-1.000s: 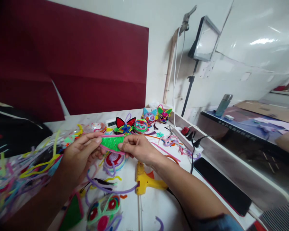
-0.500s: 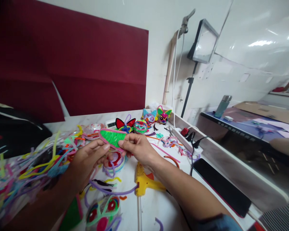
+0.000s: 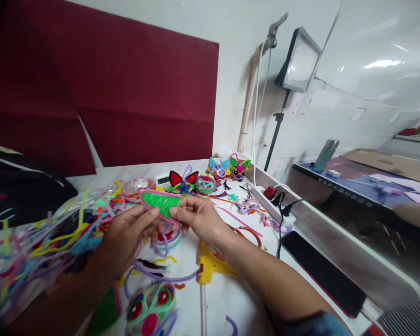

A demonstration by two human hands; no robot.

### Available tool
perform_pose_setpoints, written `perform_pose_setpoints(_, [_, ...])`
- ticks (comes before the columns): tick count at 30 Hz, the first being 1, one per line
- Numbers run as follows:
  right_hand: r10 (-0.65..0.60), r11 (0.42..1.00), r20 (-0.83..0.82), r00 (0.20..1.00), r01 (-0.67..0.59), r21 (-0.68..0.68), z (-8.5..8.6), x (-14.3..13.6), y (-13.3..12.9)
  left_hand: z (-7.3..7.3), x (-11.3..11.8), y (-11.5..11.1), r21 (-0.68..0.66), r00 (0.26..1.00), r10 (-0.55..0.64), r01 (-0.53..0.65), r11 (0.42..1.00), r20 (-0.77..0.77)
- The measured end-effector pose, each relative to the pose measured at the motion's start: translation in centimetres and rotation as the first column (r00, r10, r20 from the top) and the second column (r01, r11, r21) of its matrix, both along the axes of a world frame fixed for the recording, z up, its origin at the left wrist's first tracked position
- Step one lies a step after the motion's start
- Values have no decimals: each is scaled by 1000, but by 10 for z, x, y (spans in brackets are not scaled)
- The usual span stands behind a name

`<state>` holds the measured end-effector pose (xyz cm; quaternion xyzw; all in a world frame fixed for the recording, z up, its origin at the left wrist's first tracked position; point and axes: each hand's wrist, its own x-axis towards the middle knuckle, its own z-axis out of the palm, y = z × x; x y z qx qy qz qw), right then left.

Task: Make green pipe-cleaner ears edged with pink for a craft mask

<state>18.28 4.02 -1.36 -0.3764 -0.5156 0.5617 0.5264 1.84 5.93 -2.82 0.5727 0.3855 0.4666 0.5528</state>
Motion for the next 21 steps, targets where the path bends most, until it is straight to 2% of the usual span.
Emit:
perform_pose_setpoints(9, [-6,1000,-8,1000,6,-1,-1,0,0,1,1,-2,33,999,36,-35,999,-32])
perform_pose_setpoints(15, [-18,1000,-6,1000,18,21,-2,0,0,8,2,-6,-40,999,-1,2,999,33])
perform_pose_setpoints(21, [-18,1000,5,1000,18,20,-3,-1,0,8,3,-5,-29,999,9,-8,1000,32])
